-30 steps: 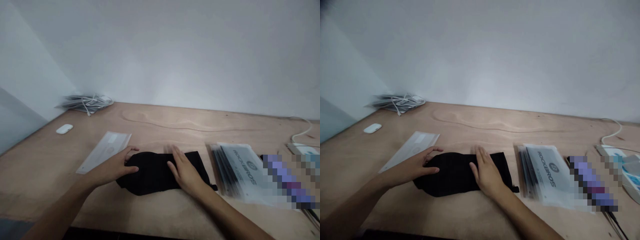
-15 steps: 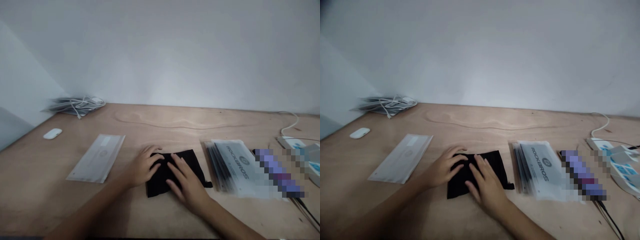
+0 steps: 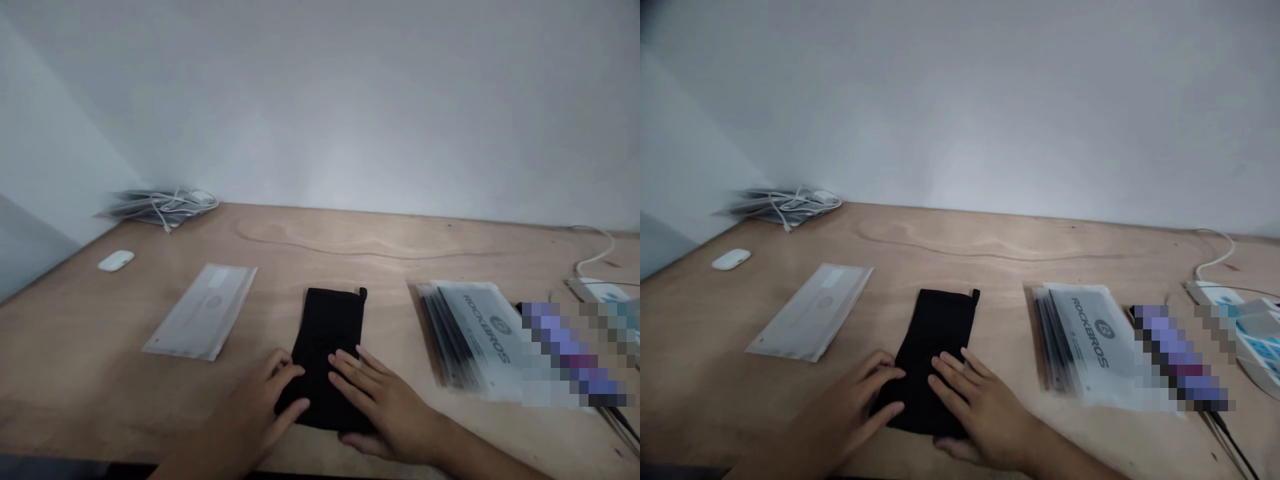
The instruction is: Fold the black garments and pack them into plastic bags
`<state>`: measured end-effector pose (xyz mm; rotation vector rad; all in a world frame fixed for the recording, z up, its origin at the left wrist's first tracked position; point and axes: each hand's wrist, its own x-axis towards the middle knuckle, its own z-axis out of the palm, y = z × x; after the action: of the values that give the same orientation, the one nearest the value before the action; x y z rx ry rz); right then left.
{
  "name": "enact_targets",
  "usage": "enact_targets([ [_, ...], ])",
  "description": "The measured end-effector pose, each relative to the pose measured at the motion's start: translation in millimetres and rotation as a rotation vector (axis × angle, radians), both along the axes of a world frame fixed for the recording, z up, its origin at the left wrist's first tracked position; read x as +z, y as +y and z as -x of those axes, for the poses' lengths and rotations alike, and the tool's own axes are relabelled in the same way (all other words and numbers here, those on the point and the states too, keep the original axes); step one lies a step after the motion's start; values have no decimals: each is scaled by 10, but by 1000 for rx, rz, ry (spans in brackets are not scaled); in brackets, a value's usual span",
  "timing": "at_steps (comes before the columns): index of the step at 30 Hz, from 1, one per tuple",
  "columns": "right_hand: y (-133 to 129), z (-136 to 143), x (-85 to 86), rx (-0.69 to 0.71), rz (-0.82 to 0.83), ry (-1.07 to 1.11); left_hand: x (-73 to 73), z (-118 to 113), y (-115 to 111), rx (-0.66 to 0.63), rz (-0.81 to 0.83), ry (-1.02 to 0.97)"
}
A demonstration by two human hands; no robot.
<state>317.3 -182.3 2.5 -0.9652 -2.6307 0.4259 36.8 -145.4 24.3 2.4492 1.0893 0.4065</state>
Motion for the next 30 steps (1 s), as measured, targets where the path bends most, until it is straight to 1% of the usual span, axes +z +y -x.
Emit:
enact_targets([
  [2, 16, 7, -25, -7, -11, -7, 55, -23, -9, -87, -80, 41],
  [4, 24, 4, -31, -16, -25, -13, 85, -48, 28, -224, -166, 80],
  [5, 25, -3, -26, -23, -29, -12, 81, -60, 58, -291, -203, 90],
  [7, 26, -30, -9, -33, -29, -7, 37, -79, 128, -383, -268, 88],
  [9, 28, -67, 4, -31, -19, -14, -33, -92, 190, -428, -316, 58],
  [11, 29, -103, 4, -27, -6, -17, -88, -99, 226, -428, -323, -2],
  [13, 24, -132, -1, -31, 17, 20, -98, -101, 229, -397, -251, -82],
  [15, 15, -151, 8, -68, 72, 133, -61, -104, 207, -336, -121, -166],
  [17, 9, -158, 42, -143, 175, 290, -5, -113, 179, -243, -2, -223],
  [18, 12, -158, 65, -195, 227, 368, 20, -121, 171, -178, 31, -241],
  [20, 41, -147, 113, -309, 292, 491, 51, -150, 181, -43, 50, -273],
  [23, 163, -112, 142, -438, 306, 574, 43, -224, 291, 107, 72, -333],
  [25, 302, -78, 108, -493, 319, 589, 8, -291, 422, 177, 122, -338],
  [27, 466, -40, 37, -564, 301, 569, -42, -360, 569, 247, 147, -298],
  [29, 622, -4, -45, -655, 239, 518, -98, -420, 689, 294, 82, -248],
  [30, 684, 10, -79, -701, 202, 488, -123, -443, 727, 308, 7, -227],
])
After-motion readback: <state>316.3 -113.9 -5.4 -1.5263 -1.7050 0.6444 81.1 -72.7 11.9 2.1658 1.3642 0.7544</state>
